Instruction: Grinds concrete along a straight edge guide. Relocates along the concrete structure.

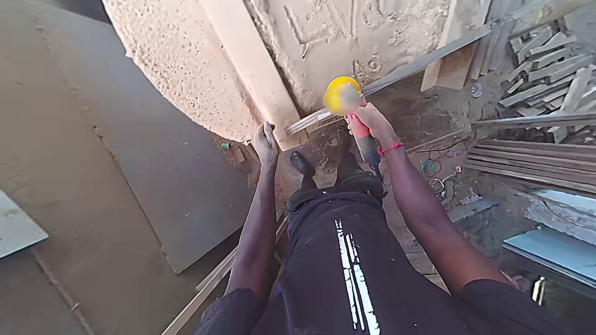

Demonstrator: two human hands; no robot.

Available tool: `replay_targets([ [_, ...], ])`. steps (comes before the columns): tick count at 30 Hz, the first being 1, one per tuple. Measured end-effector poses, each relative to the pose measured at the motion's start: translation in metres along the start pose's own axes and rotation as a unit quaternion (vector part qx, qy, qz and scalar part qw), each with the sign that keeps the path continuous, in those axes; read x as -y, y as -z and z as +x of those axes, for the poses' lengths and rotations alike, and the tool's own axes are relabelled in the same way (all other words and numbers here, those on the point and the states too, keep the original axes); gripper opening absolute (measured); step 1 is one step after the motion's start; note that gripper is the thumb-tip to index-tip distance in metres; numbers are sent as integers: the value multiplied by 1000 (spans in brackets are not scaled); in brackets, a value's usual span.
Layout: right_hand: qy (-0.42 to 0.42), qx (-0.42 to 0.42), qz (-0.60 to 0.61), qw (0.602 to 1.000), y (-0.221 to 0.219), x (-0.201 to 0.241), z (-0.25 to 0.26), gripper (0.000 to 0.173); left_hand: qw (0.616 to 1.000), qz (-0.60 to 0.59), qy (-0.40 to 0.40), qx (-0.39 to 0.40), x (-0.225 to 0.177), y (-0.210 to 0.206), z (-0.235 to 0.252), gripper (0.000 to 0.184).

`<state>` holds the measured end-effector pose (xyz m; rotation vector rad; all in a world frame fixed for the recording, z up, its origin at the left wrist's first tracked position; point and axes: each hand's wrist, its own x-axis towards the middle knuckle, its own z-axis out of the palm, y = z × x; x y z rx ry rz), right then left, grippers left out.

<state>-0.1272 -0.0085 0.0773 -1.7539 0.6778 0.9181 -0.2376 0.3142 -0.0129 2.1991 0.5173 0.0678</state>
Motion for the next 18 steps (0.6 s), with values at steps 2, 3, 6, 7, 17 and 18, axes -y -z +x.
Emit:
replay_targets([
  [2,-10,-40,53,998,54,0,4,78,996,57,-51,56,-38,-31,8,51],
  [3,-12,-62,77,995,83,3,6,79,991,76,-75,76,-56,-52,16,51],
  [6,-17,-107,133,985,166,6,21,79,978,125,-125,106,-98,-117,24,58],
  [7,-15,-117,145,982,194,7,26,77,974,154,-125,111,-114,-136,23,59],
  [17,2,-285,223,932,428,17,65,70,940,324,-44,94,-192,-240,21,68],
  [18,8,-285,228,931,440,15,64,69,939,323,-34,111,-195,-234,27,71],
])
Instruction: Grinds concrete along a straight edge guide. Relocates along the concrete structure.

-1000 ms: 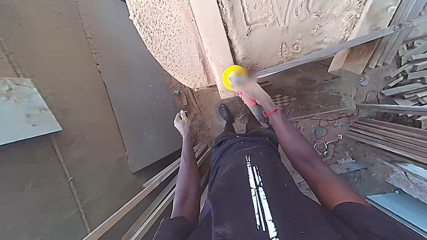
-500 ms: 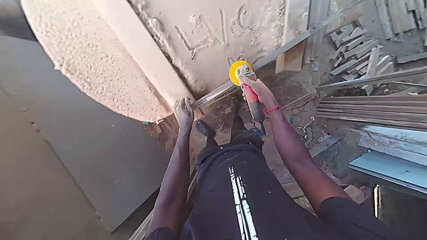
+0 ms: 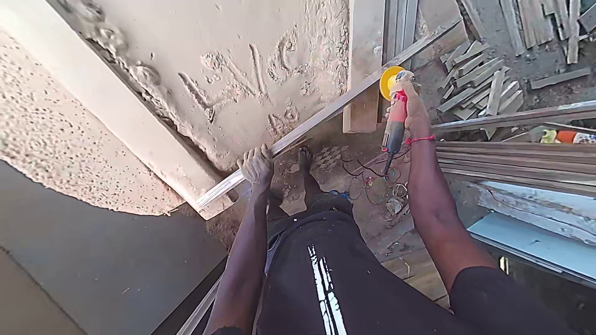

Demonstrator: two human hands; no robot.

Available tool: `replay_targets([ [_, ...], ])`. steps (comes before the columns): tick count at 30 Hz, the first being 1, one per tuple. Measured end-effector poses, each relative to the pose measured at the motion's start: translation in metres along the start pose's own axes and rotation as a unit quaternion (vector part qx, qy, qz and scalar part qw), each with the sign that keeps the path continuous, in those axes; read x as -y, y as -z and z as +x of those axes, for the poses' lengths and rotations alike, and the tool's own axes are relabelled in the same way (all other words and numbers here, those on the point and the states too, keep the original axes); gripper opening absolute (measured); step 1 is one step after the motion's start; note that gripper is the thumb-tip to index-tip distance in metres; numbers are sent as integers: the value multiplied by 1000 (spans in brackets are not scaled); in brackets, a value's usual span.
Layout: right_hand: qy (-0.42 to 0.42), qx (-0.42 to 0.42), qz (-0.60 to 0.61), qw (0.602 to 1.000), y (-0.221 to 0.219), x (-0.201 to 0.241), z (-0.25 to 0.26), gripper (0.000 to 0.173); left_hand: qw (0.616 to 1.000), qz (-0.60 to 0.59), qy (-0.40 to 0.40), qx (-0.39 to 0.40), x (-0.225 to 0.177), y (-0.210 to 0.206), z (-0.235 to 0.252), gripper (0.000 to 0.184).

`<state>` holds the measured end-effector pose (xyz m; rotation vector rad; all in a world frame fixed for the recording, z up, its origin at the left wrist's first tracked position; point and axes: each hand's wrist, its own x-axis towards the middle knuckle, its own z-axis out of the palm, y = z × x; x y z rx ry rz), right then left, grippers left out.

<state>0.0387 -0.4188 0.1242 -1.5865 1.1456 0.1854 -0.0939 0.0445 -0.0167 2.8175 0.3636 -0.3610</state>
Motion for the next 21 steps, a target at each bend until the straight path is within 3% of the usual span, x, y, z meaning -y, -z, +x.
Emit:
replay_targets([
  [4,-21,17,-16,1000,12,4,-3,72,965,-38,54,256,23,21,40,87],
  [6,-30,24,-49,998,-2,-1,-6,72,959,-52,55,274,31,21,46,84],
  [8,-43,56,-79,994,-26,-13,-14,73,970,-92,40,219,36,20,43,81],
  [10,-33,101,-120,987,-58,-28,-29,78,975,-203,4,94,45,16,36,68],
  [14,1,204,-201,958,-127,-63,-97,76,908,-396,-24,-133,67,25,11,52],
  [18,7,265,-268,926,-187,-108,-165,78,859,-467,27,-208,121,47,-36,49],
  [21,15,308,-309,899,-228,-144,-211,77,846,-460,81,-259,195,55,-83,48],
])
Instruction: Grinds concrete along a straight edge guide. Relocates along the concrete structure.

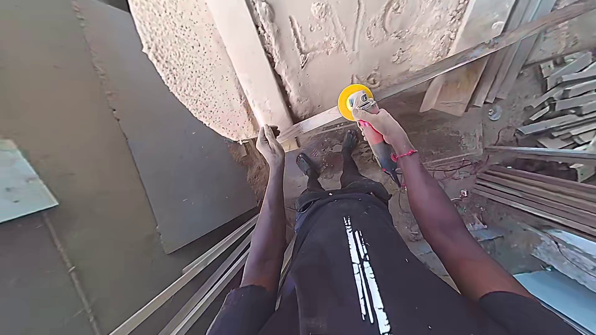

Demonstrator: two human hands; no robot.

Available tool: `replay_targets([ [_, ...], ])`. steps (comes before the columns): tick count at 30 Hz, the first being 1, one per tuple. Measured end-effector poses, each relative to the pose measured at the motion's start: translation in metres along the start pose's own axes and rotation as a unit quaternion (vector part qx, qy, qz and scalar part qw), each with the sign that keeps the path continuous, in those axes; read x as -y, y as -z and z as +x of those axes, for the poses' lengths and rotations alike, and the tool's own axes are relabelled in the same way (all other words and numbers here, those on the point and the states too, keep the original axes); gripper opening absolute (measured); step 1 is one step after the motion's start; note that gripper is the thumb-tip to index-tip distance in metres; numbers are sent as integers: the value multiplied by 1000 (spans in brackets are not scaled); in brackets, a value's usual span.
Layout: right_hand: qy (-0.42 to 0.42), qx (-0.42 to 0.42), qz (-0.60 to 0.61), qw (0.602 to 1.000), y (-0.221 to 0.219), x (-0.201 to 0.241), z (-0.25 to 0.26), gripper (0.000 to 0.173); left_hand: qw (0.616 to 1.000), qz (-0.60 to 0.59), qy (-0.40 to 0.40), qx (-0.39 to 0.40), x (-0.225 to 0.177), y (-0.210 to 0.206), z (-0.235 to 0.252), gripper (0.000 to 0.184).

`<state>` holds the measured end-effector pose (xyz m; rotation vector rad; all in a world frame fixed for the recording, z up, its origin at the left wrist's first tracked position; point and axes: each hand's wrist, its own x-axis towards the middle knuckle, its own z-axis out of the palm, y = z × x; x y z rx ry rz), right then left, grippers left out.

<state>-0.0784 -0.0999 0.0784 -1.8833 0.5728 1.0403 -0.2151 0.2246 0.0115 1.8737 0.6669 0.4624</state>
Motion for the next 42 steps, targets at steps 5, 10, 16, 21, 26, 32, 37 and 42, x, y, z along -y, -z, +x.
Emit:
replay_targets([
  [5,28,57,-71,995,-113,6,-10,79,993,58,91,-56,69,140,-28,52],
  [10,54,72,-190,978,-214,20,-16,90,979,63,167,-100,91,213,-61,50],
  [16,69,89,-243,964,-256,41,-32,91,980,-15,180,-87,96,198,-65,51],
  [21,40,39,-102,993,-197,19,-14,87,993,-53,105,1,79,147,-35,52],
  [26,2,-20,56,998,-92,11,-4,84,953,203,-92,205,48,88,1,40],
  [32,-18,-90,112,989,51,3,10,82,843,384,-192,325,17,-32,22,72],
  [37,-31,-114,142,983,153,-1,33,87,821,411,-211,336,-24,-131,16,60],
  [42,-38,-141,150,978,247,-9,47,82,806,408,-223,367,-81,-255,10,54],
])
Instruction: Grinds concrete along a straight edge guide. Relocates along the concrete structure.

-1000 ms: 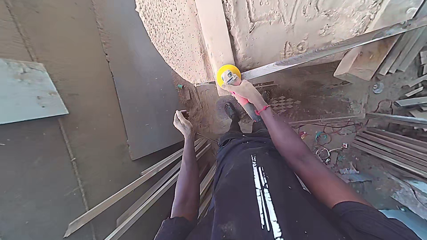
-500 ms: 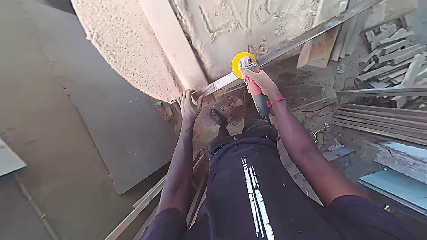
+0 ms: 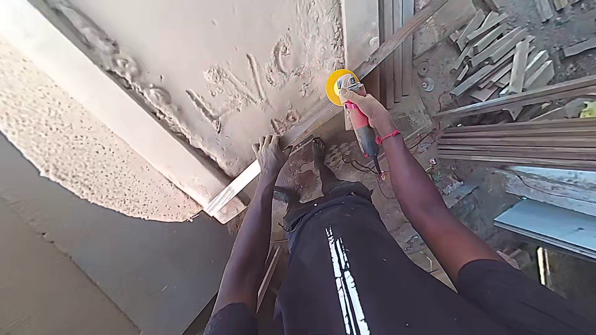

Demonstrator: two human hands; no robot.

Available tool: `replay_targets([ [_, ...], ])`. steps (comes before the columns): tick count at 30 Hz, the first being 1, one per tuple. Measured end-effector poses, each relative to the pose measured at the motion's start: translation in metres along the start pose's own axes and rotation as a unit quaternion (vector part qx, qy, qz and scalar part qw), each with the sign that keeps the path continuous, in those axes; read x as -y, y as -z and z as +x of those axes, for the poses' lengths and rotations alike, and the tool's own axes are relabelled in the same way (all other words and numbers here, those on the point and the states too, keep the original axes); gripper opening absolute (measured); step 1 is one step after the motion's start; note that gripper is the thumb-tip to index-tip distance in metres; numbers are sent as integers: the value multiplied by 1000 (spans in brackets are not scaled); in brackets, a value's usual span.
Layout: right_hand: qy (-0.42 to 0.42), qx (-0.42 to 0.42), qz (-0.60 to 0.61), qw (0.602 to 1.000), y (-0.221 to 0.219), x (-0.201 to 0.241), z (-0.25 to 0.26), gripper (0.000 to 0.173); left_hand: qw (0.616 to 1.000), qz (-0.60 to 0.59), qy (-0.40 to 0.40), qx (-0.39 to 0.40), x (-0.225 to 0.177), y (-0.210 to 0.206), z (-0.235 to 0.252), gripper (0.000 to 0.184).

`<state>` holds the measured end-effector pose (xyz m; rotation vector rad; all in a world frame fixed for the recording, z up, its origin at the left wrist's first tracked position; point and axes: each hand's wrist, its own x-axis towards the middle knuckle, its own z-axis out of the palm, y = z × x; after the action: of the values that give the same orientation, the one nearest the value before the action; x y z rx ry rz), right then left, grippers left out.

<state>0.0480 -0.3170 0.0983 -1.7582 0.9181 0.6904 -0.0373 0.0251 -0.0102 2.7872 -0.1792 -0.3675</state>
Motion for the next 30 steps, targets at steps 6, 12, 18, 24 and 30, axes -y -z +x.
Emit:
replay_targets([
  [6,-5,-11,70,997,70,15,40,77,993,-41,35,103,-107,-2,97,58],
  [12,-6,-49,104,993,105,25,47,76,987,-33,47,149,-90,2,92,66],
  [18,-14,-125,146,981,113,0,26,75,989,-40,59,131,-5,1,17,55],
  [24,-18,-43,80,996,20,-26,-15,78,945,-309,-71,-87,45,-2,-24,65],
  [30,20,99,-84,991,-142,-37,-75,79,843,-454,65,-281,160,67,-93,51],
])
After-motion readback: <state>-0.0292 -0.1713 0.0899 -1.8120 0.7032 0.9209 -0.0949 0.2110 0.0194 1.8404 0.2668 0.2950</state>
